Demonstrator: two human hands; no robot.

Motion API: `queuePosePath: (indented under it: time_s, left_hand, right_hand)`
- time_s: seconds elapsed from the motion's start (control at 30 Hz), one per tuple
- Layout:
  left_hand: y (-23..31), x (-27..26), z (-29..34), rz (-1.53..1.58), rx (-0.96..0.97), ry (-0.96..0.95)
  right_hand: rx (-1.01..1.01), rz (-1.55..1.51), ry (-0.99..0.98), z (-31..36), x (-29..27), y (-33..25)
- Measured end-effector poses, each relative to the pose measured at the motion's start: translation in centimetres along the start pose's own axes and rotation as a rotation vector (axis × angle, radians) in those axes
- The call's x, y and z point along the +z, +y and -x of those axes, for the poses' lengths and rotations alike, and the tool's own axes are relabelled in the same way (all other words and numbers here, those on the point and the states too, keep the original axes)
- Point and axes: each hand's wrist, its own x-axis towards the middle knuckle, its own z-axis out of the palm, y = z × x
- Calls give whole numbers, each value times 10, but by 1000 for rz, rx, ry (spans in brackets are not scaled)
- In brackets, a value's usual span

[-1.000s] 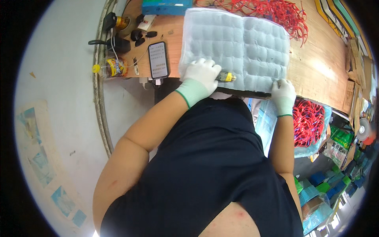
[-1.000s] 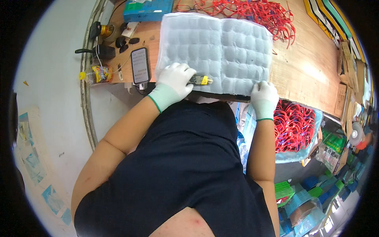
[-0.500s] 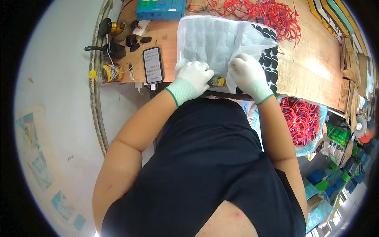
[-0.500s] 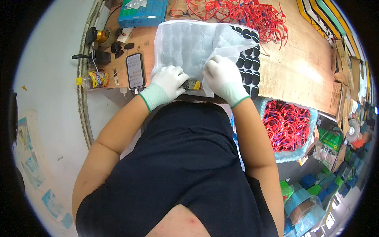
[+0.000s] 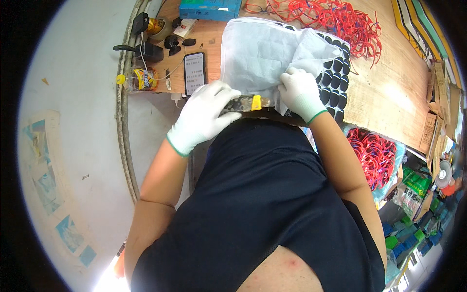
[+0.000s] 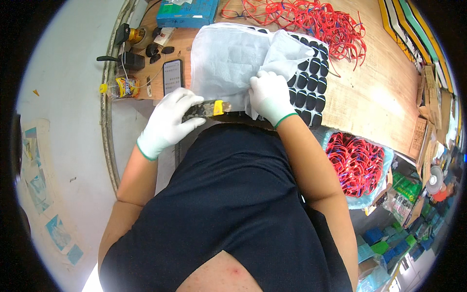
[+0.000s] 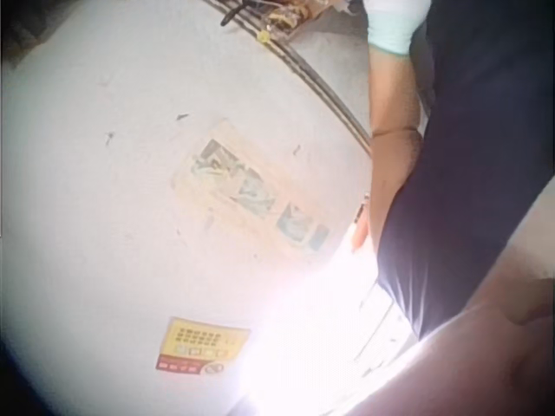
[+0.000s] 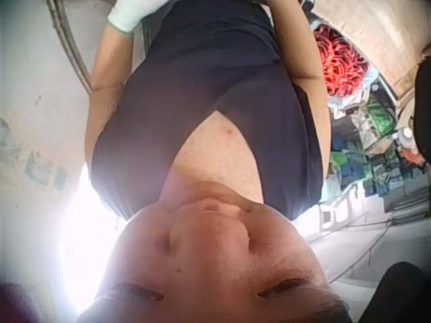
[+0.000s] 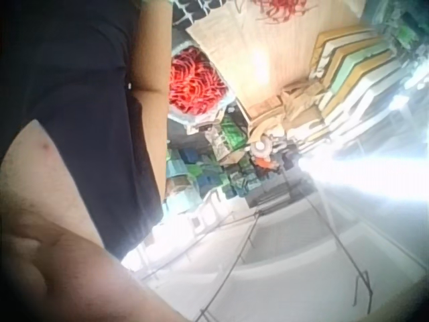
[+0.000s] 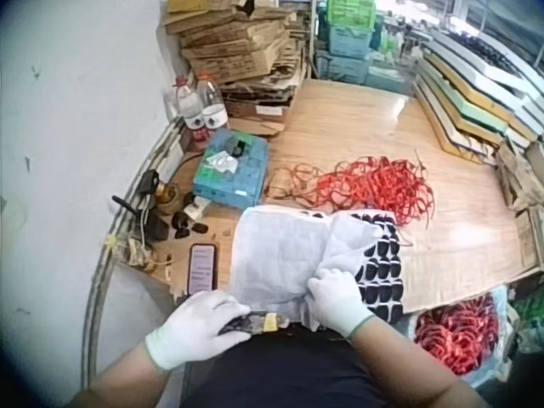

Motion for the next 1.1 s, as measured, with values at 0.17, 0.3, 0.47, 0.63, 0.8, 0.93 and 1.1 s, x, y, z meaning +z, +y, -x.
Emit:
queuePosePath:
  time_s: [0.17, 0.3, 0.47, 0.63, 0.8, 0.93, 1.1]
  left_hand:
    - [2, 22, 22, -64, -37, -109]
    - [-3, 47, -10, -165, -26, -163]
    - [-13, 68, -53, -285, 14, -238]
    - [-29, 78, -66, -223, 141, -185]
    - [1, 103, -99, 419, 293, 158]
    - [59, 97, -141, 438, 370, -47]
    - [85, 199, -155, 1856, -154, -483]
  right_hand:
    - [41, -58, 189, -9, -32, -1]
    - [68, -116, 383, -10, -81, 10]
    - [149, -90, 526, 19, -115, 25]
    - [215, 26, 668, 73, -118, 18]
    - [193, 87, 627, 106, -95, -25]
    - [122, 12, 554, 125, -84, -57]
    - [196, -19, 653, 161, -86, -54]
